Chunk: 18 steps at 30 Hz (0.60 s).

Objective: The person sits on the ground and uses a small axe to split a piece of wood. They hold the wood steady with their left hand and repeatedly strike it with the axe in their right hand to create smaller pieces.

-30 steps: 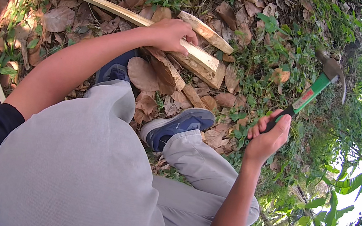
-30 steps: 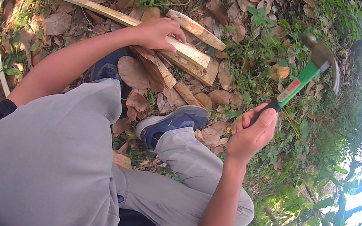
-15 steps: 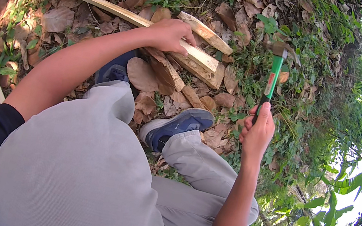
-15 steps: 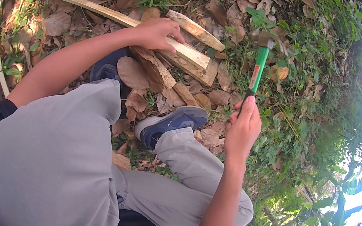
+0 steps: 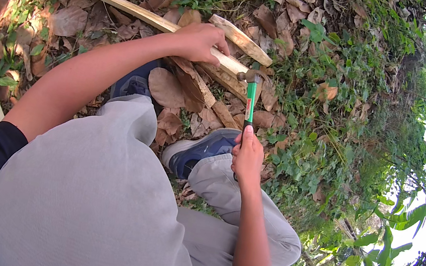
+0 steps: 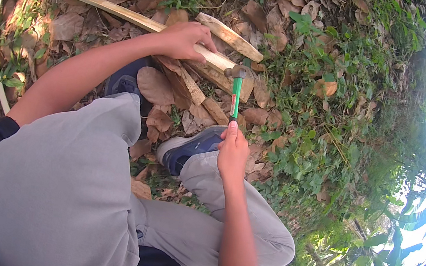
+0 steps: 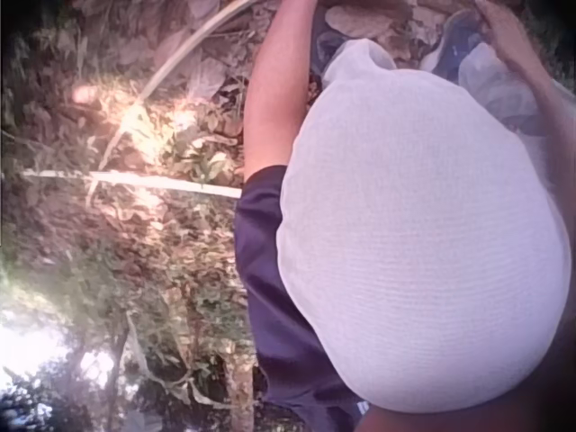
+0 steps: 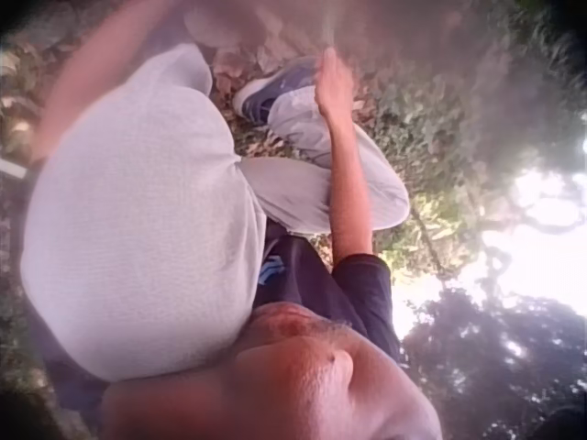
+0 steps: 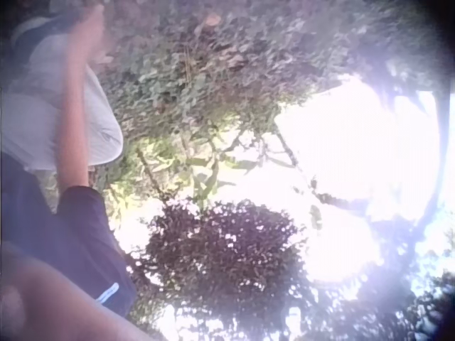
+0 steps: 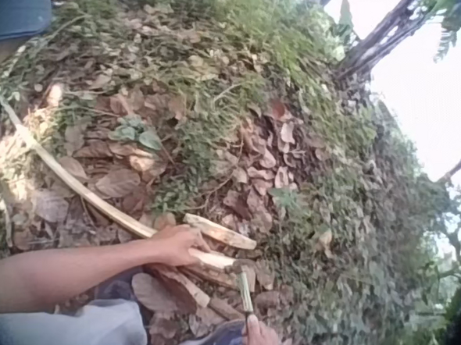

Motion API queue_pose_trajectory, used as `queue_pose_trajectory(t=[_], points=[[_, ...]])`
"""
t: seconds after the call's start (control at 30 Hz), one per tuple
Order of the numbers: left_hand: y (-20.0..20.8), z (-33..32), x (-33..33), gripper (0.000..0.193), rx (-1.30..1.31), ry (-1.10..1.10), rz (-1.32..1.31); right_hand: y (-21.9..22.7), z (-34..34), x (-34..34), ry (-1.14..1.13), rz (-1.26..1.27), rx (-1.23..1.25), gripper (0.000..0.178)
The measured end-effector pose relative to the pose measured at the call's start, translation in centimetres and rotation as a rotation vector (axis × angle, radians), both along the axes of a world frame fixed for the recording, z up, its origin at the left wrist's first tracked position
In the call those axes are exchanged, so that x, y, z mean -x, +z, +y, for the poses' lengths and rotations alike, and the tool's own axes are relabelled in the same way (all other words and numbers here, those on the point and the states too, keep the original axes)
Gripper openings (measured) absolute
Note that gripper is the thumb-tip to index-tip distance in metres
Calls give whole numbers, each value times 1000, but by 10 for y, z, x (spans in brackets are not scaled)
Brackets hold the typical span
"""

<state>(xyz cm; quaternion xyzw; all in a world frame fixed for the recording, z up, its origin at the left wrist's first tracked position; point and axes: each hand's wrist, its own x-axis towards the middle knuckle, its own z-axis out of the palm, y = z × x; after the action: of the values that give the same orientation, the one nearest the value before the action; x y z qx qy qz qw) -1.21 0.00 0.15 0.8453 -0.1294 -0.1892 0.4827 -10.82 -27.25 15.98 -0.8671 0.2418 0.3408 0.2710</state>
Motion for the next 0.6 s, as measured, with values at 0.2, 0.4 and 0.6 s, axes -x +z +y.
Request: queue_pose_trajectory(t=[0.2,0.4,0.6], points=[[-4,2,0,40,6,-7,28,77,22,-55,-228,-83,-205,46],[1,0,0,41,-12,-17,-2,107,36,-74,-205,-569,-398,45],[4,-2,-1,41,-12,-27,15,8,-1,-15,-30,-243,-161,45]])
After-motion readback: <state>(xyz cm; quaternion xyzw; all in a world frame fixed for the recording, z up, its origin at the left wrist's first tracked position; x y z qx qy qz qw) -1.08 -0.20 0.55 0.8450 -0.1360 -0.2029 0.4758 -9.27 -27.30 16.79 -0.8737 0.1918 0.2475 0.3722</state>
